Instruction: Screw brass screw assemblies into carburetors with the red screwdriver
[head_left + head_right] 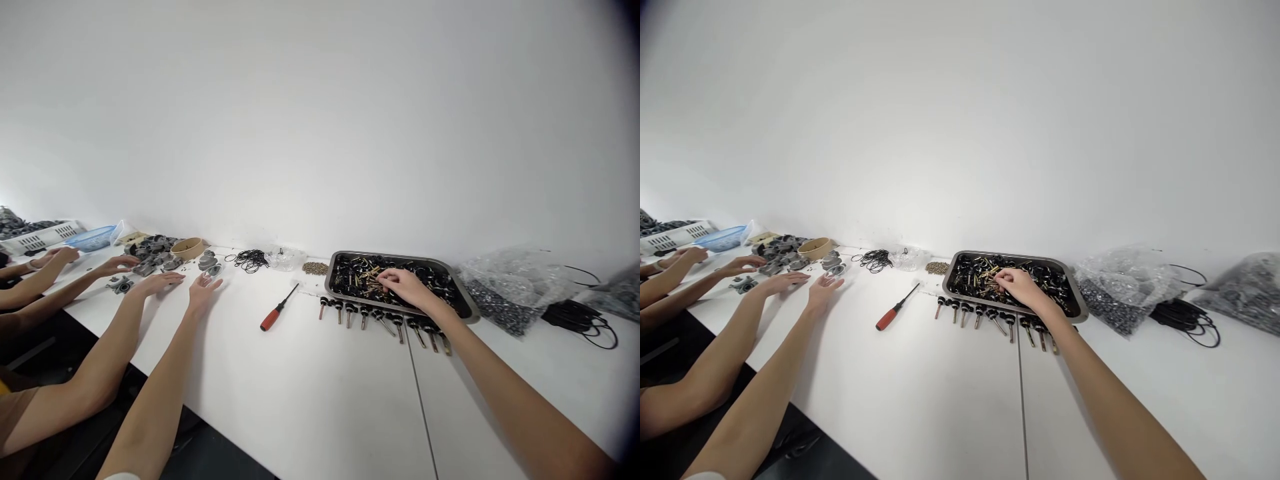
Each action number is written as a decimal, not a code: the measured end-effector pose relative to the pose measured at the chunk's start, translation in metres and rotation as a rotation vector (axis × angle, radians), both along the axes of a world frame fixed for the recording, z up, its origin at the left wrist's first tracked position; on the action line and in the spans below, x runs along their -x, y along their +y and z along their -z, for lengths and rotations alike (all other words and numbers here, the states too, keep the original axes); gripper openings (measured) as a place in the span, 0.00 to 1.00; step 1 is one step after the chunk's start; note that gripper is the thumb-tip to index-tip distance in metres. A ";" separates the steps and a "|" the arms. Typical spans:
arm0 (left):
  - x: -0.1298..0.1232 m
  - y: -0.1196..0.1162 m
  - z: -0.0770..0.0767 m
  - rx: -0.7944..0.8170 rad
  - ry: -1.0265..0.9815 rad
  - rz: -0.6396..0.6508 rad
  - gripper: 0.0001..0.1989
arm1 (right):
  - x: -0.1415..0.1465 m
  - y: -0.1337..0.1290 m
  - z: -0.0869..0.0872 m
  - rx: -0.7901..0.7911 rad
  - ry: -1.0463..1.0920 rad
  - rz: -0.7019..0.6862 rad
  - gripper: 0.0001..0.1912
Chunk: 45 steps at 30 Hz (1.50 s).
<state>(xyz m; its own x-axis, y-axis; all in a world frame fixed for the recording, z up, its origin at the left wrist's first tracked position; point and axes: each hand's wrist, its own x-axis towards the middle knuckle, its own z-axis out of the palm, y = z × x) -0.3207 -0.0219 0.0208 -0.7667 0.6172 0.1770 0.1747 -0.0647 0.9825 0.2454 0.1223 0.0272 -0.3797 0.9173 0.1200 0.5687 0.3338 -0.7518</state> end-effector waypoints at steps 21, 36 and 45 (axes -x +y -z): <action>-0.028 0.038 0.009 -0.016 -0.010 0.032 0.27 | 0.000 -0.001 0.000 -0.007 0.000 -0.012 0.16; -0.057 0.100 0.001 0.015 0.045 0.136 0.32 | -0.003 0.005 0.003 -0.030 0.022 -0.027 0.15; -0.065 0.123 0.004 0.013 0.072 0.172 0.29 | -0.003 0.002 0.000 -0.006 0.018 -0.014 0.14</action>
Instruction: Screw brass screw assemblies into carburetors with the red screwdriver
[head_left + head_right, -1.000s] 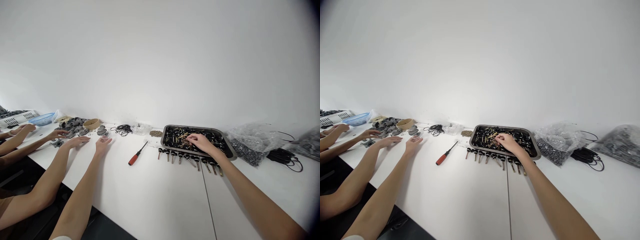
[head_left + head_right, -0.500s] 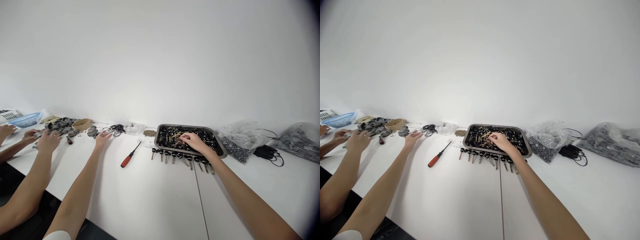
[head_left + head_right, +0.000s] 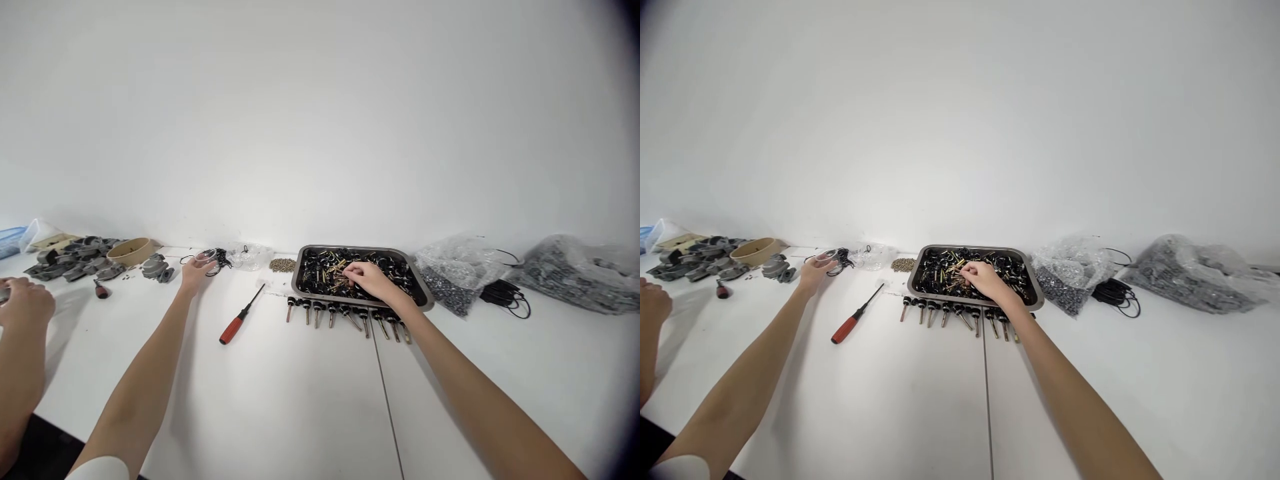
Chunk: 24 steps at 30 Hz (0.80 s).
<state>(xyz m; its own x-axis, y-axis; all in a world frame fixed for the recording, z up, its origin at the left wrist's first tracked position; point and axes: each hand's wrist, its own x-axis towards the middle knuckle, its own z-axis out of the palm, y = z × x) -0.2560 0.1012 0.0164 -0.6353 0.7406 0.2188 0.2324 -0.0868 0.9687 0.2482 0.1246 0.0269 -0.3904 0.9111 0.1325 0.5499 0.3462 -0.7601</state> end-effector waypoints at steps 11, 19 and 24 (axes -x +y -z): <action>0.000 0.004 0.002 -0.006 0.005 -0.023 0.25 | 0.001 -0.001 -0.002 -0.010 -0.010 0.010 0.14; -0.001 0.007 0.006 0.011 0.021 -0.030 0.28 | 0.001 0.000 -0.002 -0.014 -0.006 0.012 0.13; -0.001 0.005 0.006 0.045 0.050 -0.055 0.32 | 0.001 0.000 -0.002 -0.016 -0.017 0.009 0.14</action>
